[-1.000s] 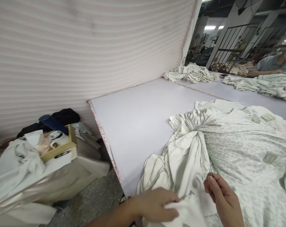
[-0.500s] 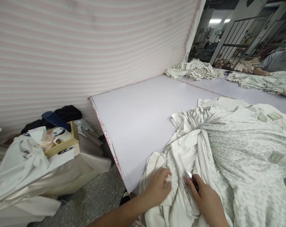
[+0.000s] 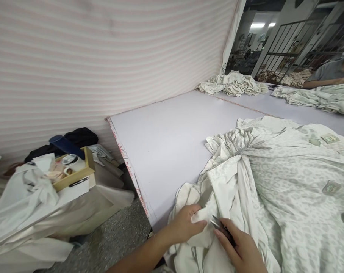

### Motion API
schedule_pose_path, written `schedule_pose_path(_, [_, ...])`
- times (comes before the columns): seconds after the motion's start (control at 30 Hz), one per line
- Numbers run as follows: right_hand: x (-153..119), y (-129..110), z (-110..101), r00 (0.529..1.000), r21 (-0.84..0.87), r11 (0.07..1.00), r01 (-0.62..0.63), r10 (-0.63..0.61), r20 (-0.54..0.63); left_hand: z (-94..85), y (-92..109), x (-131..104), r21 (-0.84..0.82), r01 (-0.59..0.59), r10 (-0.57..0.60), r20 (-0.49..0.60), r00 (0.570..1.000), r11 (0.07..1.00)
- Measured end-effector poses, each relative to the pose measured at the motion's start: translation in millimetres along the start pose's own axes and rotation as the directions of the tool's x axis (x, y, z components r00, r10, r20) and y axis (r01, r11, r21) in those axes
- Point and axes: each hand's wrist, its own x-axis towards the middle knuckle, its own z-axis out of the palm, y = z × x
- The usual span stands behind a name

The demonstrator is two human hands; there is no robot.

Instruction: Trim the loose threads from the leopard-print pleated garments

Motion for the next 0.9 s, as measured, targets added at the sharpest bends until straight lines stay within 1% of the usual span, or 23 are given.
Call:
schedule_pose_path(0.07, [-0.7,1.2,2.5,0.999,0.017,1.000,0.021,-0.022,0.028,1.7,-0.7,-2.8,-0.271,0.026,-0.012,0.053,0.998,0.962])
schedule_pose_path(0.1, [-0.6,2.4,3.4,0.999,0.018,1.000,0.024,-0.024,0.033,3.0,-2.3,-3.6,-0.356,0.038,-0.018,0.061,0.998,0.934])
schedule_pose_path(0.17, [0.0,4.7,4.8,0.999,0.011,1.000,0.018,-0.018,0.035,5.7,-6.3,-4.0,-0.412,0.030,-0.013,0.044,0.999,0.911])
schedule_pose_path(0.27, [0.8,5.5,6.2,0.999,0.001,1.000,-0.004,0.004,0.034,8.6,-10.4,-3.1,-0.441,0.006,0.005,0.022,1.000,0.898])
schedule_pose_path(0.37, [0.8,3.7,5.1,0.999,-0.007,0.999,-0.040,0.040,0.016,9.7,-10.8,-1.9,-0.479,0.027,-0.010,0.038,0.999,0.878])
schedule_pose_path(0.43, [0.3,3.0,1.0,0.997,-0.011,0.997,-0.081,0.081,-0.020,9.3,-10.4,-1.0,-0.427,0.054,-0.050,0.021,0.999,0.903])
schedule_pose_path(0.47, [-0.2,3.2,-2.3,0.993,-0.011,0.994,-0.106,0.106,-0.046,8.7,-10.5,-0.5,-0.372,0.064,-0.073,-0.012,0.997,0.926])
schedule_pose_path(0.57, [-2.5,6.0,-13.7,0.975,0.001,0.983,-0.183,0.182,-0.128,6.1,-12.7,1.3,-0.189,0.076,-0.113,-0.192,0.975,0.979])
schedule_pose_path(0.63, [-3.5,8.7,-17.6,0.961,0.010,0.975,-0.221,0.220,-0.170,5.3,-15.2,3.1,-0.135,0.070,-0.107,-0.287,0.952,0.988])
schedule_pose_path(0.67, [-3.3,10.0,-17.0,0.954,0.011,0.972,-0.236,0.234,-0.186,5.8,-16.4,4.3,-0.120,0.067,-0.101,-0.304,0.947,0.991])
schedule_pose_path(0.7, [-2.4,11.3,-14.7,0.948,0.010,0.968,-0.249,0.246,-0.201,6.9,-17.2,5.7,-0.110,0.064,-0.094,-0.299,0.950,0.992])
schedule_pose_path(0.8, [3.6,14.7,-1.8,0.941,0.023,0.964,-0.265,0.263,-0.214,12.4,-16.3,9.1,-0.093,0.059,-0.078,-0.225,0.971,0.994])
schedule_pose_path(0.83, [5.9,15.5,2.3,0.943,0.044,0.964,-0.261,0.265,-0.204,14.0,-14.3,9.3,-0.085,0.055,-0.073,-0.219,0.973,0.995])
schedule_pose_path(0.9, [8.6,16.4,5.8,0.947,0.123,0.963,-0.241,0.261,-0.186,14.9,-7.9,7.3,-0.065,0.035,-0.051,-0.258,0.965,0.997])
